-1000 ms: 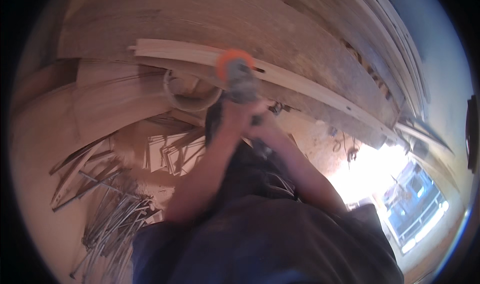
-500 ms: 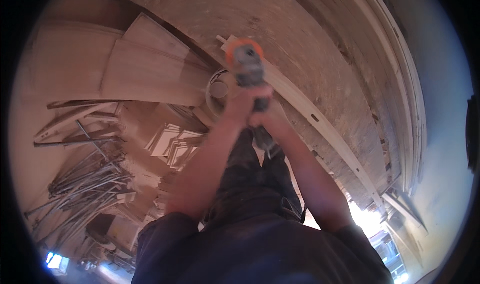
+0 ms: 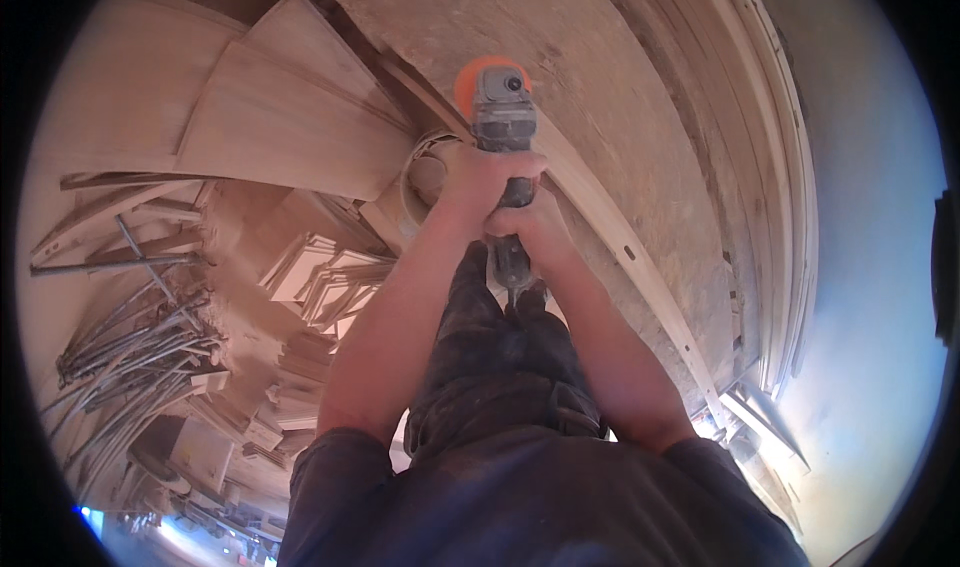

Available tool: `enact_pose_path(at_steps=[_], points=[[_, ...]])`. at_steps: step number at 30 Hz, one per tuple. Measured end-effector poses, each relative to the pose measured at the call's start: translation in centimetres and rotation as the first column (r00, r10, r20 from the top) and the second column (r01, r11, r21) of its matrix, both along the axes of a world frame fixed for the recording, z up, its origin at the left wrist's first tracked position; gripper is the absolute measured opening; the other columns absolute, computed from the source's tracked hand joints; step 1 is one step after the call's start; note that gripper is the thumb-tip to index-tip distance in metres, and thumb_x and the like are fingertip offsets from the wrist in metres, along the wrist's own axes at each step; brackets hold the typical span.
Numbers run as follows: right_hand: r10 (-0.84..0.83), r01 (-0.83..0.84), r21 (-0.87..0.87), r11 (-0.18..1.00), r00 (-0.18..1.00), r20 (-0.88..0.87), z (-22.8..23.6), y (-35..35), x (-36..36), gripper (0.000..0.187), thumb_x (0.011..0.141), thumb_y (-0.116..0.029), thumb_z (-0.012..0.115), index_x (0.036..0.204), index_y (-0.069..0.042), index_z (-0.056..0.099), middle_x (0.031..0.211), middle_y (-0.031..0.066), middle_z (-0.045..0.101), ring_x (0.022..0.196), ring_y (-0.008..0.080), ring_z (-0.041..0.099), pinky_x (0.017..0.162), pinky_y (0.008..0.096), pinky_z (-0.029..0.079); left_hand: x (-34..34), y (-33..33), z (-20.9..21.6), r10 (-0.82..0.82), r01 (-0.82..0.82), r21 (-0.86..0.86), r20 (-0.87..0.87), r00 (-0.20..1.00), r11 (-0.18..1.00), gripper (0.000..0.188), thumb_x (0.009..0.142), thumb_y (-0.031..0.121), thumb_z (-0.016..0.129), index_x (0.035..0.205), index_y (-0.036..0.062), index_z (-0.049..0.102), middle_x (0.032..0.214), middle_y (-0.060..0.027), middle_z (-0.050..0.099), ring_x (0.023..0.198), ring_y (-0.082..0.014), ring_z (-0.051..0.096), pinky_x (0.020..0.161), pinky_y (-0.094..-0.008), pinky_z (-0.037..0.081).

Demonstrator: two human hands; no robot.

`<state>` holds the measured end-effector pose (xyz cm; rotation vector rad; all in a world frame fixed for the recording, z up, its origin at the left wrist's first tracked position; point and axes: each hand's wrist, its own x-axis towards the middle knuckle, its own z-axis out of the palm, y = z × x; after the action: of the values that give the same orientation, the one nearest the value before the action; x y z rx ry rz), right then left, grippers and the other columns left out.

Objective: The person uses an angle grinder to sand a long wooden beam and then uses a pencil to mark a small wooden strip.

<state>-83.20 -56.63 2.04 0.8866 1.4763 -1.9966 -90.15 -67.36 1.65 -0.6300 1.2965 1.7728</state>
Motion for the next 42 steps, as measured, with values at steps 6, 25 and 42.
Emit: enact_pose_path(at_steps=[6,25,42], points=[[-0.066,0.067,-0.033,0.997,0.998,0.023,1.0,0.6,2.3,0.045,0.062,0.002,0.071,0.105,0.002,0.059,0.084,0.0087,0.066,0.072,0.0212,0.067,0.067,0.0353,0.056,2.7,1.4,-0.2,0.036,-0.035,0.063,-0.012,0.999,0.997,0.018,0.075,0.016,0.079,0.08,0.002,0.07,0.075,-0.0058,0.068,0.065,-0.0151,0.064,0.063,-0.0321,0.052],[-0.137,0.136,0.014,0.991,0.987,0.088,-0.5,8.4,15.9,0.058,0.058,-0.008,0.077,0.112,0.001,0.059,0.09,0.0063,0.068,0.08,0.0165,0.067,0.075,0.032,0.056,14.4,9.5,-1.6,-0.169,0.171,-0.057,0.031,0.985,0.984,0.017,0.075,0.013,0.078,0.086,0.0026,0.069,0.078,-0.0081,0.069,0.068,-0.0172,0.067,0.065,-0.0322,0.053],[-0.432,0.401,0.206,0.893,0.891,0.137,0.0,22.4,43.6,0.052,0.058,-0.015,0.082,0.103,0.003,0.064,0.09,0.0085,0.071,0.082,0.0161,0.068,0.075,0.0327,0.057,38.9,27.4,-2.1,-0.559,0.557,-0.051,-0.13,0.819,0.829,0.025,0.07,0.014,0.082,0.089,0.0012,0.072,0.081,-0.0052,0.069,0.069,-0.0156,0.065,0.067,-0.0326,0.053]])
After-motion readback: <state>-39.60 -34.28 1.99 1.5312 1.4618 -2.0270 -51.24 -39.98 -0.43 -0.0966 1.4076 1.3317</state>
